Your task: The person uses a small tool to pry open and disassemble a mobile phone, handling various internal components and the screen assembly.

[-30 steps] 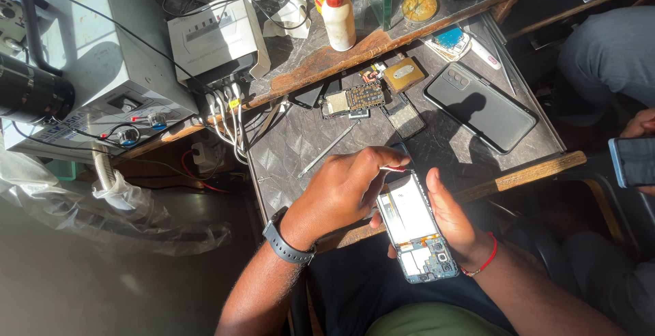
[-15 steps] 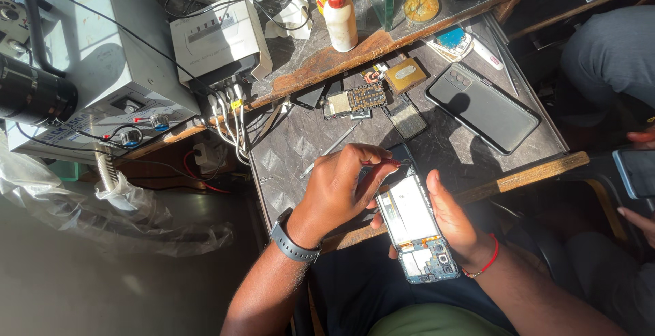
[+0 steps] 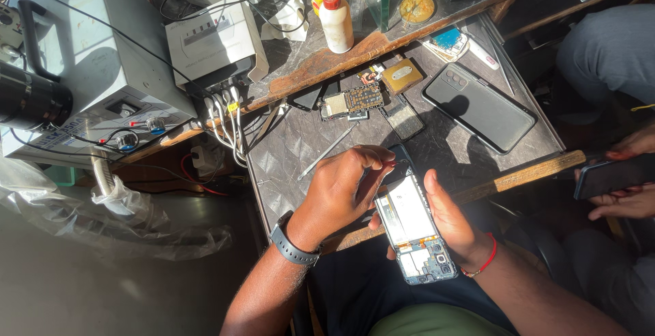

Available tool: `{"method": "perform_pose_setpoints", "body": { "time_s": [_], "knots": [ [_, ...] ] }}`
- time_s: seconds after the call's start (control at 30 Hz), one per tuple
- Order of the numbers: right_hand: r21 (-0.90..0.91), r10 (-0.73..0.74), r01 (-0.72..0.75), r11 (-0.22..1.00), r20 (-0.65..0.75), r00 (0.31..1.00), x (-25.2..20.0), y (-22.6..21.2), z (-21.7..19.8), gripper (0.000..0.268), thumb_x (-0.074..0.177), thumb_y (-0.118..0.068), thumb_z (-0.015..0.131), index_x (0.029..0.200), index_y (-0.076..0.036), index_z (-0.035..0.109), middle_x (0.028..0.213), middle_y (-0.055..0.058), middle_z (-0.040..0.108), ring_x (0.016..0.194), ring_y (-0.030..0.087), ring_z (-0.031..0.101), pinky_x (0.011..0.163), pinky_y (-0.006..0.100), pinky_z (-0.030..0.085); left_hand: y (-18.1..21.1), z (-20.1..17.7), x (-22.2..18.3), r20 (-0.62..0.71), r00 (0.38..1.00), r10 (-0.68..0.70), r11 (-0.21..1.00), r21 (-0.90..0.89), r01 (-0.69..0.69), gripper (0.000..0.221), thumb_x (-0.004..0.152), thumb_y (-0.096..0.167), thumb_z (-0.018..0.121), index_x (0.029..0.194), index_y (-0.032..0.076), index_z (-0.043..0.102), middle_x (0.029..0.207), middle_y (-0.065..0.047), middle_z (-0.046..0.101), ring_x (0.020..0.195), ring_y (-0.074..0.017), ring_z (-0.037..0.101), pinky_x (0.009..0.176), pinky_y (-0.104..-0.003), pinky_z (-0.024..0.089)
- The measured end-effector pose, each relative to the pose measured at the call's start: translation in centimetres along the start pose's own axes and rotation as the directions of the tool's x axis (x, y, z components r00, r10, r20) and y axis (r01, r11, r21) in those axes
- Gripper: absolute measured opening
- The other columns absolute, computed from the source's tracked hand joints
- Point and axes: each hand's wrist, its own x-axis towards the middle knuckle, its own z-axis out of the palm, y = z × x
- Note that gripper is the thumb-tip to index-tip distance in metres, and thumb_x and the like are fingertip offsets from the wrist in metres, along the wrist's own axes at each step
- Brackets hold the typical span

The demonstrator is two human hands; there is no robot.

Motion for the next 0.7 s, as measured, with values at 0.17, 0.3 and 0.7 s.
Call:
{"method": "perform_pose_setpoints", "body": {
  "time_s": [0.17,0.3,0.7],
  "knots": [
    [0.021,-0.011,0.011,1.0,-0.004,1.0,0.2,-0.1,0.2,0.082,0.099,-0.068,0.024,0.137,0.001,0.05,0.12,0.021,0.065,0.107,0.029,0.072,0.068,0.046,0.068,-0.2,0.0,0.0,0.023,1.0,-0.013,0.999,-0.046,0.014,0.029,0.095,-0.002,0.074,0.102,0.005,0.046,0.107,-0.015,0.074,0.105,-0.0298,0.078,0.08,-0.033,0.066],
    [0.002,0.009,-0.009,1.0,-0.004,1.0,0.1,-0.2,0.3,0.08,0.1,-0.068,0.025,0.137,-0.002,0.05,0.114,0.023,0.068,0.101,0.029,0.073,0.069,0.046,0.068,0.2,-0.2,0.3,0.051,0.998,0.023,0.999,0.024,-0.024,0.028,0.093,-0.005,0.072,0.102,0.004,0.048,0.104,-0.014,0.074,0.102,-0.0298,0.079,0.079,-0.034,0.066],
    [-0.065,0.115,-0.106,0.992,0.151,0.982,0.1,0.6,-2.5,0.086,0.11,-0.069,0.019,0.144,0.001,0.055,0.12,0.02,0.07,0.101,0.033,0.072,0.076,0.047,0.065,0.3,0.5,0.9,0.118,0.971,-0.206,0.977,0.085,0.197,0.034,0.074,-0.012,0.067,0.102,0.001,0.05,0.111,-0.013,0.079,0.086,-0.0276,0.08,0.065,-0.033,0.063]
  ]
}}
